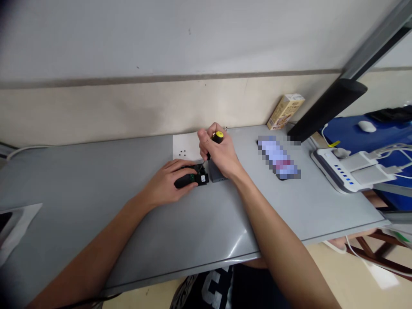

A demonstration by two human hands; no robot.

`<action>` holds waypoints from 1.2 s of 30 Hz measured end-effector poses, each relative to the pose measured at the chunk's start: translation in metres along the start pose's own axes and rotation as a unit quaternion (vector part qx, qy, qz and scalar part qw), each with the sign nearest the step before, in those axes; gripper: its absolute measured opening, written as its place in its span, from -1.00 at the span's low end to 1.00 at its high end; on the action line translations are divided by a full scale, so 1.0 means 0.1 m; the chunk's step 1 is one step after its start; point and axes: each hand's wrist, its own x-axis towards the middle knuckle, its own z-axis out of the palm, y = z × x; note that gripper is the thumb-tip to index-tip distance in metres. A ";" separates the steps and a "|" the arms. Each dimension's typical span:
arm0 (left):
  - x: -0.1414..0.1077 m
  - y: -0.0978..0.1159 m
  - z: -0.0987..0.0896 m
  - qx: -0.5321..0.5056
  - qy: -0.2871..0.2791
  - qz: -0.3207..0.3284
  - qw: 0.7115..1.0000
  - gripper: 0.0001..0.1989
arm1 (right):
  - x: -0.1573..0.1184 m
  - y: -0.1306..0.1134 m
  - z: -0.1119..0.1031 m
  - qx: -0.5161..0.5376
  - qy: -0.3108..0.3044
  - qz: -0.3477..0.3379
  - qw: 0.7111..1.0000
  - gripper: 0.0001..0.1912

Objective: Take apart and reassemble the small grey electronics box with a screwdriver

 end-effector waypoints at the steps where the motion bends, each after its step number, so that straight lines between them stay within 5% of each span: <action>1: 0.00 0.00 0.00 0.001 0.000 -0.001 1.000 -0.80 | 0.01 -0.01 0.01 0.000 0.004 0.001 1.000 -0.44; 7: 0.01 0.01 -0.02 0.008 -0.012 -0.004 1.000 -0.74 | 0.02 -0.12 0.05 0.030 -0.006 0.049 0.998 -0.50; 19: 0.00 -0.01 -0.01 0.005 -0.012 0.000 1.000 -0.77 | 0.01 -0.04 0.01 -0.013 0.013 0.024 1.000 -0.41; 36: 0.01 -0.02 0.00 0.010 -0.004 0.004 1.000 -0.76 | 0.01 -0.07 0.00 0.015 -0.044 0.041 0.998 -0.47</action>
